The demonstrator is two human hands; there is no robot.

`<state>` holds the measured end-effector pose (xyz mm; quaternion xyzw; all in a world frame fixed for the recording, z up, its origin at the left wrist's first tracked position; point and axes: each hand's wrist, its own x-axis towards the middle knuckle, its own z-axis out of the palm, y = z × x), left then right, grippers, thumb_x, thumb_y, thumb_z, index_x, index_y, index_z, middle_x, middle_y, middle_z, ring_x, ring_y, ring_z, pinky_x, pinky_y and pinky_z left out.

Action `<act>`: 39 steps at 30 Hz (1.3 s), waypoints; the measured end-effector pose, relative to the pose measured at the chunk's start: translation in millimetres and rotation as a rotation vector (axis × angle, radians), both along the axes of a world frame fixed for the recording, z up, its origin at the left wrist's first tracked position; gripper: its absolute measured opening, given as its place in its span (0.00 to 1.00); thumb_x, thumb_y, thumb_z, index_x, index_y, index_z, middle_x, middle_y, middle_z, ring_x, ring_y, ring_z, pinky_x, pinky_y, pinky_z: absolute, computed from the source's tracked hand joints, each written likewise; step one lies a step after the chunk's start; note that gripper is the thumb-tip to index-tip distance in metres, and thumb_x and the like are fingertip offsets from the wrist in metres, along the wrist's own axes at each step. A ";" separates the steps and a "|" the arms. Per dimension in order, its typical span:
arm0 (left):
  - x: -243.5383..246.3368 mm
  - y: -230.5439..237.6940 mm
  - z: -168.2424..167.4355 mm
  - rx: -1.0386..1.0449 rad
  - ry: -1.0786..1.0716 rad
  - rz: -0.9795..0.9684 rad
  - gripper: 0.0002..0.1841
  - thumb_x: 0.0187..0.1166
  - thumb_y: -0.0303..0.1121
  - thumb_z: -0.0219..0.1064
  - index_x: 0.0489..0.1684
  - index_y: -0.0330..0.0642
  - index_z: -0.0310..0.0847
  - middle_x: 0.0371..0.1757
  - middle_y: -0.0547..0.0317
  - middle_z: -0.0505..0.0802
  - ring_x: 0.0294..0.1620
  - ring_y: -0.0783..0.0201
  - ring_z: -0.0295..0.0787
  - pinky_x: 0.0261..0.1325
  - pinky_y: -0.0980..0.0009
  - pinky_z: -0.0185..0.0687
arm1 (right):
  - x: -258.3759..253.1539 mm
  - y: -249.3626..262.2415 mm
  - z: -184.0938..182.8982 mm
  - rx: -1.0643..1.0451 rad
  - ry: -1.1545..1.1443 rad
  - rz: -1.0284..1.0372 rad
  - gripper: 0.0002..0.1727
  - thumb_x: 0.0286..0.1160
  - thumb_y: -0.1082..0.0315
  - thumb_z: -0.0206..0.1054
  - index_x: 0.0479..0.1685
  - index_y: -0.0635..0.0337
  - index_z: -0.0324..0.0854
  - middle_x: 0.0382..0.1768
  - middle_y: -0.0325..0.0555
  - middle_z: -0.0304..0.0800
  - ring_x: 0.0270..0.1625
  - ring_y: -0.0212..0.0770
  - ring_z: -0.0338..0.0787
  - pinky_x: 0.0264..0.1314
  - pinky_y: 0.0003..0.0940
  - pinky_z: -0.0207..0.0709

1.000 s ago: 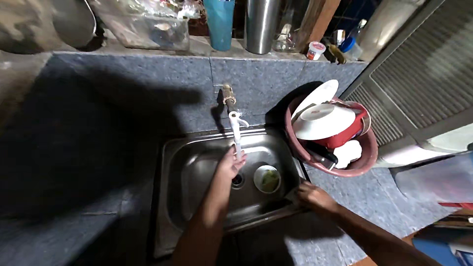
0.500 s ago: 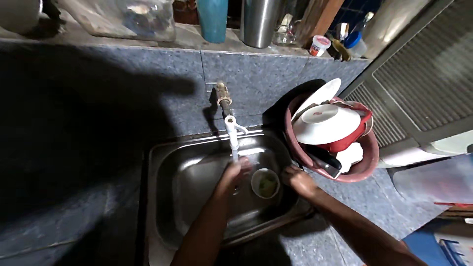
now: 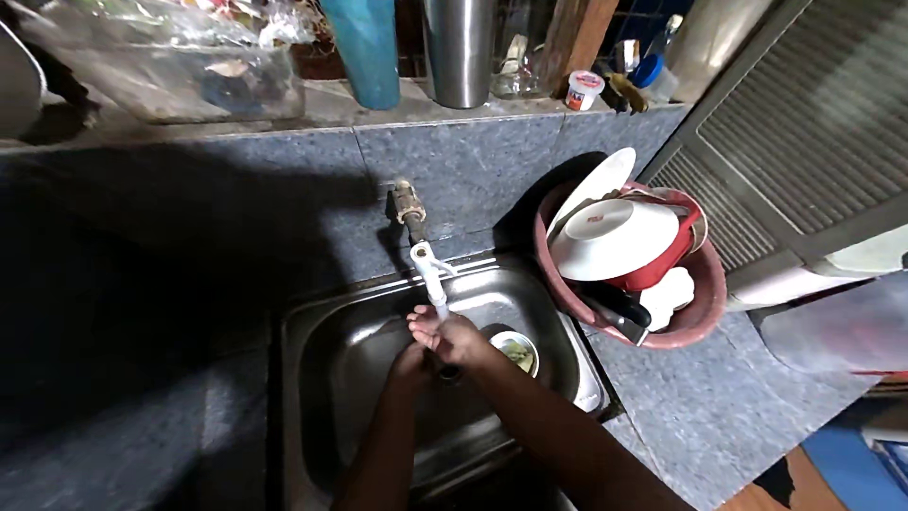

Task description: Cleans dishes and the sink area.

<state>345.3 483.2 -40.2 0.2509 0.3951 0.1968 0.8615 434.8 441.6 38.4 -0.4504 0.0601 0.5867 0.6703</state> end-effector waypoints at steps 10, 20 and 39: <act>40.0 10.5 71.9 0.932 0.518 -0.675 0.17 0.84 0.37 0.68 0.64 0.36 0.84 0.62 0.39 0.89 0.67 0.47 0.85 0.74 0.45 0.74 | 82.9 -67.1 41.8 -0.243 -1.227 0.602 0.24 0.76 0.80 0.66 0.72 0.58 0.80 0.68 0.55 0.85 0.65 0.49 0.88 0.69 0.49 0.81; 12.0 32.1 88.7 1.127 0.464 -0.600 0.15 0.80 0.34 0.73 0.55 0.34 0.84 0.49 0.43 0.92 0.53 0.51 0.89 0.63 0.47 0.82 | 73.2 -65.4 29.6 -0.222 -1.278 0.617 0.14 0.84 0.62 0.68 0.53 0.66 0.85 0.47 0.54 0.91 0.50 0.44 0.90 0.62 0.45 0.82; 25.2 -0.8 89.0 0.361 0.263 -0.363 0.23 0.92 0.40 0.57 0.83 0.47 0.65 0.65 0.44 0.84 0.56 0.54 0.85 0.54 0.56 0.85 | 67.7 -144.3 -52.9 -0.465 -1.661 1.464 0.29 0.83 0.64 0.65 0.84 0.59 0.71 0.86 0.64 0.65 0.89 0.68 0.60 0.90 0.67 0.51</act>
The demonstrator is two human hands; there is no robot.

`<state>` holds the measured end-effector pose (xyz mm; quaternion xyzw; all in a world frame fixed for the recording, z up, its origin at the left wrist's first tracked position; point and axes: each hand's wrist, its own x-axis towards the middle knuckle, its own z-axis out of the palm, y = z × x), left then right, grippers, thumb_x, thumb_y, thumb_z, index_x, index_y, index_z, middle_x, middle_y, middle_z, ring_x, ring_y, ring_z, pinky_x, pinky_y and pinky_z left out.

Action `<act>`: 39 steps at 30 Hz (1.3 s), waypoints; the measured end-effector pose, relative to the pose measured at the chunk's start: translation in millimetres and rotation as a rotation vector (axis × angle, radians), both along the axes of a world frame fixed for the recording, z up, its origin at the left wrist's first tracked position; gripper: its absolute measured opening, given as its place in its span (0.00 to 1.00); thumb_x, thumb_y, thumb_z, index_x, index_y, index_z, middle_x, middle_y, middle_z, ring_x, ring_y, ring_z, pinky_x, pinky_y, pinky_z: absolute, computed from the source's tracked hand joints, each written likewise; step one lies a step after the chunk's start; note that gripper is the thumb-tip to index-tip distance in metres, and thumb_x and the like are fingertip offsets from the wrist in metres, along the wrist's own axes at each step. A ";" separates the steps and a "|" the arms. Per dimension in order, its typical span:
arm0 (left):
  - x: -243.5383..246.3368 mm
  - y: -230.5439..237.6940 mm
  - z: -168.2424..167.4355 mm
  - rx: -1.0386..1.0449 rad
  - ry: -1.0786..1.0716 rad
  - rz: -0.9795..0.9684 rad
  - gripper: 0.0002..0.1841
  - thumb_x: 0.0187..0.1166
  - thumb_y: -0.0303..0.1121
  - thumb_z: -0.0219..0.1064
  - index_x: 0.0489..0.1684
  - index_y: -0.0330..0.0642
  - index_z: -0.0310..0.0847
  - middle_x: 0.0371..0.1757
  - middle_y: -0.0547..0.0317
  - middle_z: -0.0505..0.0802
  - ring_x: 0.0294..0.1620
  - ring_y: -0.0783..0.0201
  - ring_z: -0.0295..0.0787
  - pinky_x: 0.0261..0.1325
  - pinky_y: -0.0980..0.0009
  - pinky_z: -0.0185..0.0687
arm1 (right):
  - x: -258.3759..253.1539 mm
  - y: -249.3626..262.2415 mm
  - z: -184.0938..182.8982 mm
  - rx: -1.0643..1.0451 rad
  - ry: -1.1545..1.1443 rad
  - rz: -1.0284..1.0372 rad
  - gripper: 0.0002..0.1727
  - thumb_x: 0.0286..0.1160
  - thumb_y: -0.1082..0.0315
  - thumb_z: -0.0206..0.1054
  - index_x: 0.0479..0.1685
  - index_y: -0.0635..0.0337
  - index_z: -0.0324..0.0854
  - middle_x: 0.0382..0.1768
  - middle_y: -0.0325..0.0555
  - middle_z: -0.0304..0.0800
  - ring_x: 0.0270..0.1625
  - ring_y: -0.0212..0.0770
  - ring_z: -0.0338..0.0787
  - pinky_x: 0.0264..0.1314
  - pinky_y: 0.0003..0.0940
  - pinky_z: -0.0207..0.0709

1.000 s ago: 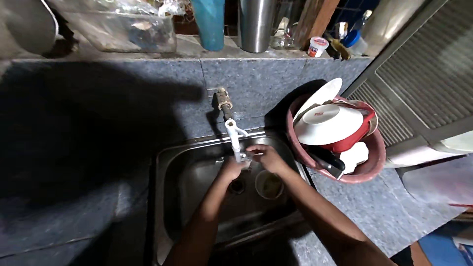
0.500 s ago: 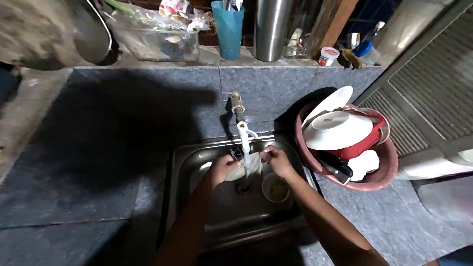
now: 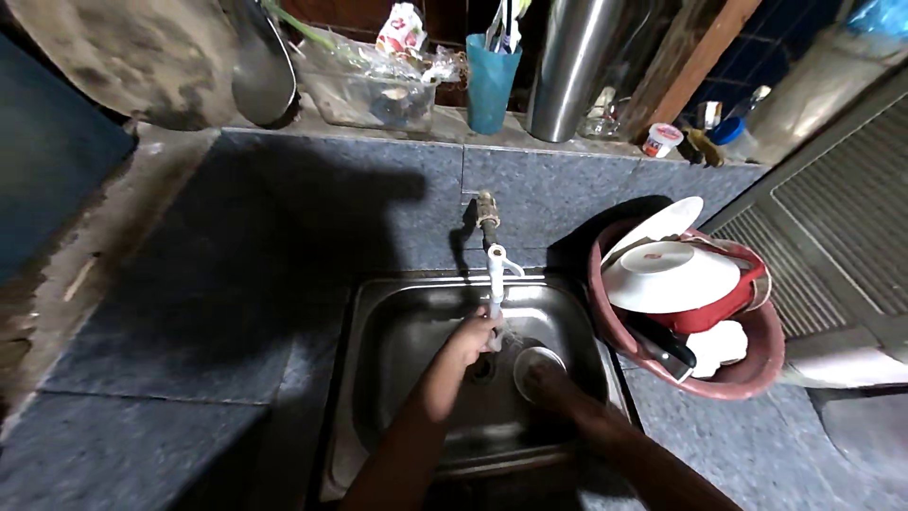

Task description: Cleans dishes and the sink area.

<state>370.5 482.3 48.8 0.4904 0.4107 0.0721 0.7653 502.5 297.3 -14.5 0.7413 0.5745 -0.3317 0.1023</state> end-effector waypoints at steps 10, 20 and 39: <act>-21.3 -7.8 -39.6 0.143 0.163 -0.217 0.37 0.87 0.61 0.54 0.86 0.42 0.66 0.79 0.41 0.80 0.79 0.46 0.76 0.77 0.41 0.73 | -24.3 40.2 55.4 0.309 -0.046 0.252 0.18 0.83 0.75 0.58 0.65 0.55 0.87 0.74 0.51 0.82 0.83 0.59 0.73 0.80 0.58 0.72; -30.6 0.4 -45.7 0.482 0.262 -0.071 0.26 0.95 0.44 0.46 0.84 0.37 0.68 0.82 0.36 0.76 0.84 0.43 0.70 0.86 0.46 0.62 | -39.7 98.2 46.2 0.304 0.055 -0.029 0.25 0.81 0.62 0.65 0.76 0.61 0.78 0.75 0.63 0.79 0.78 0.58 0.80 0.81 0.53 0.72; -38.1 -18.3 -65.8 0.015 0.161 0.107 0.23 0.93 0.37 0.54 0.81 0.35 0.66 0.61 0.41 0.87 0.54 0.55 0.86 0.58 0.58 0.84 | -66.0 106.2 27.9 1.176 0.234 -0.488 0.18 0.83 0.69 0.59 0.62 0.70 0.87 0.77 0.68 0.78 0.81 0.65 0.76 0.85 0.56 0.67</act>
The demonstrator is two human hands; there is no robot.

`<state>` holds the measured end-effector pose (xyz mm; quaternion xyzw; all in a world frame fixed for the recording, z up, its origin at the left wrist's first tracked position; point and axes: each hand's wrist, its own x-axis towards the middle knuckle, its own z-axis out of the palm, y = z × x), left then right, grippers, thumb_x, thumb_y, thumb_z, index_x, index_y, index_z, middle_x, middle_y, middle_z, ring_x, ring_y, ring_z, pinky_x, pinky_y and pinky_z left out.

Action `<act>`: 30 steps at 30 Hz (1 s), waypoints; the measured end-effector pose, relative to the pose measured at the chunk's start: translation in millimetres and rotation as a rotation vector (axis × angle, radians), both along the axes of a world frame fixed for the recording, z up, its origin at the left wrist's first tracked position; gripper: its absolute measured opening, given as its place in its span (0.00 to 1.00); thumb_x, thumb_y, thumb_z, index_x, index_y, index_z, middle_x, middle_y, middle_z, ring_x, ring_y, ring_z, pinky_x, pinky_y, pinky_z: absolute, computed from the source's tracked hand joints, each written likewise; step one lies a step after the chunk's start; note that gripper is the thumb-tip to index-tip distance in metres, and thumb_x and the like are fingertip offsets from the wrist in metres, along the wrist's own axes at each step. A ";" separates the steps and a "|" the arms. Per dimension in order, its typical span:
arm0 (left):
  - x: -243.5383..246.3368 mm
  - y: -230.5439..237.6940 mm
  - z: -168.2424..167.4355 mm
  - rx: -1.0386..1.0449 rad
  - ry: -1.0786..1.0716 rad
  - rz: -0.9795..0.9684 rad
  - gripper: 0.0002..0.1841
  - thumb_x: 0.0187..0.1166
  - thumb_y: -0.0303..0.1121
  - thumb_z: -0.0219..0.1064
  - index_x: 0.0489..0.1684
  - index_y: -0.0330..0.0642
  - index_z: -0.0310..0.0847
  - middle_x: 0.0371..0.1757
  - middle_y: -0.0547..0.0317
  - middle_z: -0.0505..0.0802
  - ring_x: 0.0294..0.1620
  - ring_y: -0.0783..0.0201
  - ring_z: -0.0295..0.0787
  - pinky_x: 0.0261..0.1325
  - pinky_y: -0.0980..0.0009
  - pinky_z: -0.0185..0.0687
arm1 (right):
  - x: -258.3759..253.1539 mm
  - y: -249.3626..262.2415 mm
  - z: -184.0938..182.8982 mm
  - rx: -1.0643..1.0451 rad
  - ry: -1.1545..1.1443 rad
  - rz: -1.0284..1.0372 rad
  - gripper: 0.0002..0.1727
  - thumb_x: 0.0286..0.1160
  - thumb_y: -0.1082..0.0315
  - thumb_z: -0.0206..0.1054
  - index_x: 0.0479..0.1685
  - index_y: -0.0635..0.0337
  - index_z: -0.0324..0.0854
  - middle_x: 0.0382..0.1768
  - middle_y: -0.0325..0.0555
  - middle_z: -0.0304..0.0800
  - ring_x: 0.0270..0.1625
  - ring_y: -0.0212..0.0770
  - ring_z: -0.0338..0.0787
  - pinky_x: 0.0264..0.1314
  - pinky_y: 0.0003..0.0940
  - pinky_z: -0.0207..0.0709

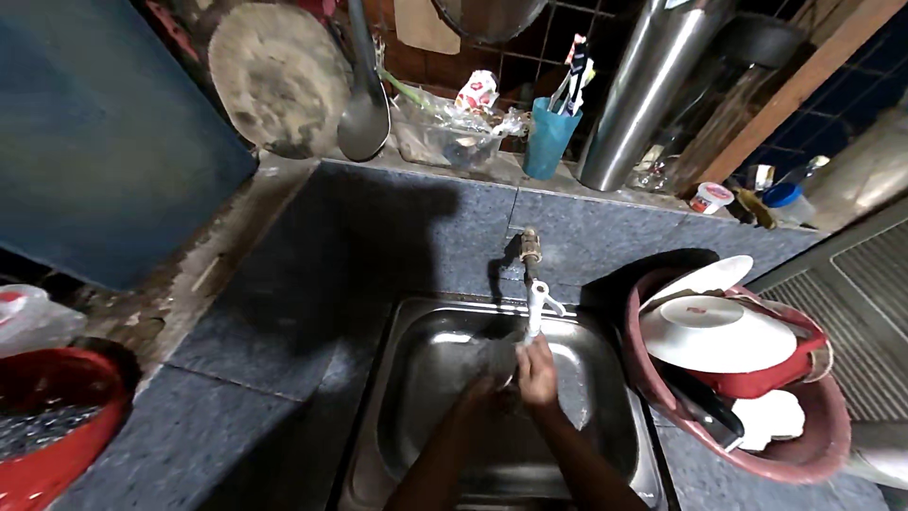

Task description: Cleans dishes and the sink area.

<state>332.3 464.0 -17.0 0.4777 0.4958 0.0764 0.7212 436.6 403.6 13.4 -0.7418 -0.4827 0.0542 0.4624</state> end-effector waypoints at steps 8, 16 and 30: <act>-22.3 -3.4 10.4 -0.079 -0.266 0.074 0.17 0.93 0.33 0.51 0.69 0.31 0.75 0.50 0.48 0.89 0.45 0.62 0.87 0.51 0.63 0.86 | 46.4 44.3 14.1 -0.377 1.258 0.151 0.16 0.94 0.64 0.46 0.61 0.62 0.77 0.39 0.45 0.87 0.38 0.35 0.86 0.41 0.34 0.84; -11.0 6.3 -0.7 0.228 0.000 0.140 0.20 0.92 0.34 0.56 0.73 0.27 0.75 0.66 0.34 0.86 0.66 0.48 0.85 0.71 0.53 0.79 | -21.0 17.2 -12.8 -0.006 1.663 -0.255 0.15 0.91 0.61 0.46 0.56 0.62 0.73 0.36 0.50 0.82 0.34 0.44 0.85 0.34 0.45 0.82; -32.8 37.0 0.8 0.235 0.207 -0.127 0.22 0.89 0.45 0.60 0.64 0.33 0.80 0.48 0.42 0.88 0.38 0.54 0.84 0.46 0.56 0.83 | -2.7 14.2 -8.4 0.098 1.526 -0.167 0.16 0.93 0.65 0.44 0.62 0.62 0.74 0.42 0.48 0.86 0.41 0.40 0.88 0.43 0.41 0.85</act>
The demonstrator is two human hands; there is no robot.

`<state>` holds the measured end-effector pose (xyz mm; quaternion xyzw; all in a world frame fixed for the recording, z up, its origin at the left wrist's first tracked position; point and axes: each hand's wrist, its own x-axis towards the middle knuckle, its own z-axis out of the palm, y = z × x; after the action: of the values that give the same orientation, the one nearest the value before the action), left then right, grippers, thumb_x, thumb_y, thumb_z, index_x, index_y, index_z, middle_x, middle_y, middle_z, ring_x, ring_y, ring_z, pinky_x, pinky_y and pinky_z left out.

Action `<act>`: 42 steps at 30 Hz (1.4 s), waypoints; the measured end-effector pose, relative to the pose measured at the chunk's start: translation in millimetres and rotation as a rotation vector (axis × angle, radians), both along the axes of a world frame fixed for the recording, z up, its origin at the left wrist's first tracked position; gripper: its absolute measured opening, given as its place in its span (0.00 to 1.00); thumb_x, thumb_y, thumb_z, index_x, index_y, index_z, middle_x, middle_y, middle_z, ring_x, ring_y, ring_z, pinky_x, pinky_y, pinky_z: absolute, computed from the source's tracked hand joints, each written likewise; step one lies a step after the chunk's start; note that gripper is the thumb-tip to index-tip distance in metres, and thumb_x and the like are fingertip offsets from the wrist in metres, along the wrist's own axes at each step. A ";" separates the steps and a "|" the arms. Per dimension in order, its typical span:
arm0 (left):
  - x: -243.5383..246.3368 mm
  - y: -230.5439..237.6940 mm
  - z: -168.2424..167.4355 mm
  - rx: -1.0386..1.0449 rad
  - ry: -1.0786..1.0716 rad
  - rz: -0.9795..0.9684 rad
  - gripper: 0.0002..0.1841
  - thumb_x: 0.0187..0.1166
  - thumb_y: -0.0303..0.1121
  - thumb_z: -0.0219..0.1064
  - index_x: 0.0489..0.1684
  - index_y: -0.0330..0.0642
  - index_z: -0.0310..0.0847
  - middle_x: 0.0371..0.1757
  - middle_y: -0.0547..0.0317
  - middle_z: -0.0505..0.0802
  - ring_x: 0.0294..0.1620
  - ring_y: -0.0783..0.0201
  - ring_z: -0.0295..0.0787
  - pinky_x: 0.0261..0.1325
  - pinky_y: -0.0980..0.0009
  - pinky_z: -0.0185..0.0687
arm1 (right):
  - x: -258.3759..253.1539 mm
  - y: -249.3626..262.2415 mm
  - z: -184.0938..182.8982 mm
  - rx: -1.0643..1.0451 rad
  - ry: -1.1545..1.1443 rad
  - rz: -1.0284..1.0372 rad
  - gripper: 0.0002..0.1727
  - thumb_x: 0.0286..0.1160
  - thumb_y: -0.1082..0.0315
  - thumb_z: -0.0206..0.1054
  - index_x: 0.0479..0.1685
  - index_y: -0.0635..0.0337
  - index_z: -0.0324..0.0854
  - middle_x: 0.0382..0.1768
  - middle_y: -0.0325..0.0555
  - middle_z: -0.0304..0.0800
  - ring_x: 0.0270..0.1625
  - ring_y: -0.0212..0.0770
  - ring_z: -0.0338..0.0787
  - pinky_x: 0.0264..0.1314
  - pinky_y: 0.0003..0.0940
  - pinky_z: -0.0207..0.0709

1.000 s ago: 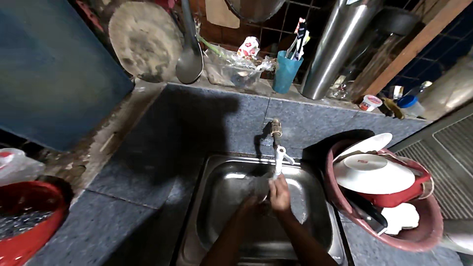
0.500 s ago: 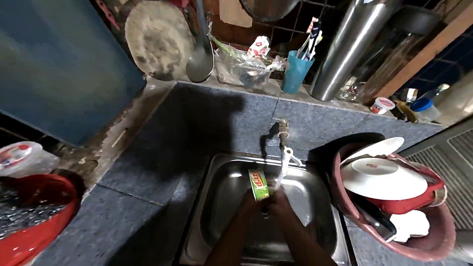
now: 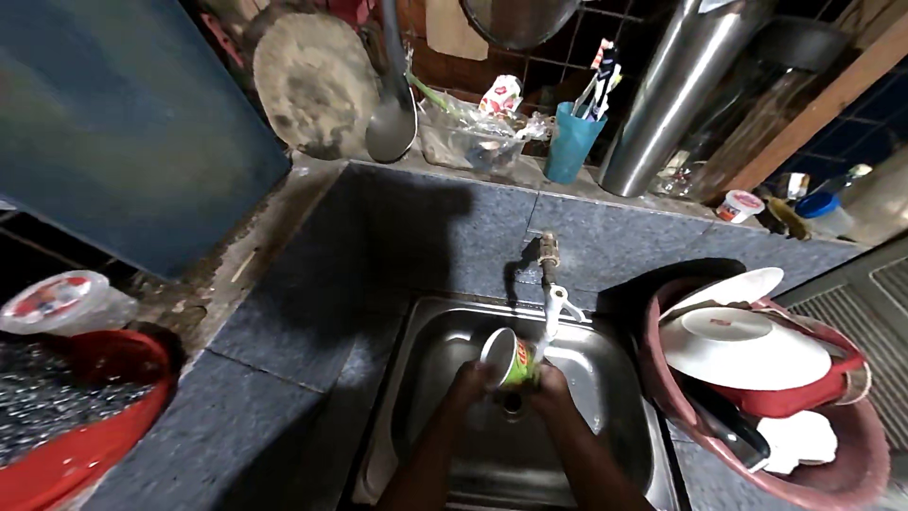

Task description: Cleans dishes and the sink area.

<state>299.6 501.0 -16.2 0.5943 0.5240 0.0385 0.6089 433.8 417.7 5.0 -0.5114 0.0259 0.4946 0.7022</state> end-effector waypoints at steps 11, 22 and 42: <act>-3.9 15.3 18.4 0.220 0.134 0.131 0.22 0.92 0.43 0.56 0.65 0.30 0.81 0.61 0.34 0.89 0.63 0.42 0.88 0.69 0.45 0.79 | -3.2 -3.9 -1.3 0.003 0.154 0.065 0.15 0.88 0.63 0.48 0.57 0.62 0.75 0.41 0.54 0.87 0.40 0.48 0.89 0.41 0.48 0.87; -26.5 16.1 98.2 0.474 0.125 -0.001 0.34 0.87 0.53 0.60 0.84 0.37 0.68 0.77 0.37 0.80 0.79 0.44 0.76 0.82 0.47 0.68 | 2.2 4.5 -28.3 -0.479 -0.749 0.541 0.28 0.90 0.48 0.57 0.60 0.69 0.83 0.49 0.60 0.89 0.49 0.49 0.87 0.58 0.50 0.80; -54.4 46.6 83.7 0.080 -0.382 0.874 0.35 0.94 0.57 0.40 0.84 0.36 0.64 0.74 0.33 0.79 0.67 0.43 0.81 0.64 0.46 0.81 | 5.5 33.7 15.3 -0.231 -0.764 0.419 0.16 0.84 0.74 0.61 0.67 0.68 0.79 0.53 0.54 0.90 0.49 0.38 0.89 0.52 0.34 0.84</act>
<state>245.1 547.6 67.5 0.3236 0.6015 0.4195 0.5979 439.4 451.4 20.3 -0.7267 -0.2841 0.3957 0.4844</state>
